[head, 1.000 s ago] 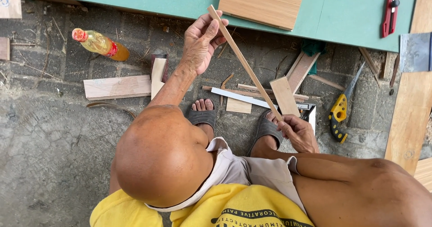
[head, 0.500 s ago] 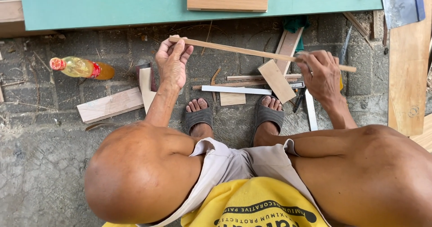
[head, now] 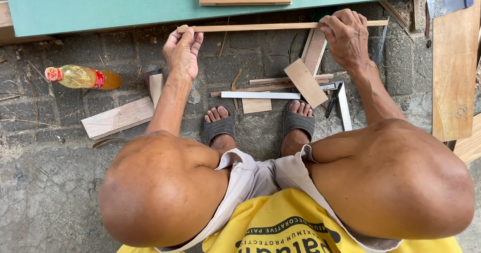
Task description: The person sands a thin wooden strip, measures and marks it against a wooden panel, cuts it with a hand saw, and shaves the edge with a utility knife. The person then fits the strip into a groove on the panel and places the panel on a stack.
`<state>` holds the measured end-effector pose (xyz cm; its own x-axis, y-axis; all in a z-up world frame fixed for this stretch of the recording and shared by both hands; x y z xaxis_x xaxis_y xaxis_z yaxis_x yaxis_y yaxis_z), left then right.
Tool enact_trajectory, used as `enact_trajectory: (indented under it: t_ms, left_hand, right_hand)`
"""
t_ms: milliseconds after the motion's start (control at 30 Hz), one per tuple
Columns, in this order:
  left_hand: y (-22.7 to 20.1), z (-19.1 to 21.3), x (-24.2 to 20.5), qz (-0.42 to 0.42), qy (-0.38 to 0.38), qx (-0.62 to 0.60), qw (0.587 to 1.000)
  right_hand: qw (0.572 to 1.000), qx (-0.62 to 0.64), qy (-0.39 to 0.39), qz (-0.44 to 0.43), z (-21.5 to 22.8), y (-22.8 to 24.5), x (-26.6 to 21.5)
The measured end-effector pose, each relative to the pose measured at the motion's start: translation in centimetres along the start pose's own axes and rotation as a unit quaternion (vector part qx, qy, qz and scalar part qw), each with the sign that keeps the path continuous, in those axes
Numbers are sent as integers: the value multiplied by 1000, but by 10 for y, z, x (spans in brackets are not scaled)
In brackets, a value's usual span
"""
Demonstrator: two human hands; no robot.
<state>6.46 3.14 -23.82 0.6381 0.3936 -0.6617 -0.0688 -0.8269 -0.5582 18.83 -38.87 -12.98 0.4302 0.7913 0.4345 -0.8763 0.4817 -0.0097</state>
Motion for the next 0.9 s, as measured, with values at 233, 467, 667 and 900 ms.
enact_trajectory:
  t_ms: [233, 467, 667, 900]
  left_hand:
    - [2, -3, 20, 2, 3, 2, 1000]
    - [8, 0, 26, -3, 51, -7, 999]
    - [11, 4, 25, -7, 87, -3, 996]
    - [8, 7, 15, -2, 82, 2, 997]
  right_hand:
    - [1000, 6, -10, -8, -8, -3, 2]
    - [999, -32, -28, -8, 0, 0, 1]
    - [999, -35, -42, -6, 8, 3, -4]
    - [999, -24, -38, -2, 12, 8, -4]
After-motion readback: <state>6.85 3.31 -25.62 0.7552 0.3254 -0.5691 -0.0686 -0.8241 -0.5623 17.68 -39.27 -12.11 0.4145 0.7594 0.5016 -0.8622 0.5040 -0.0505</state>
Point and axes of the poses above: each hand's wrist, its own x-axis towards the middle knuckle, its own z-axis out of the back of the hand, y = z × x, the point moved 9 cm from there along x, towards the middle knuckle, and after that the axes turned 15 degrees about z, right-handed, at the moved point
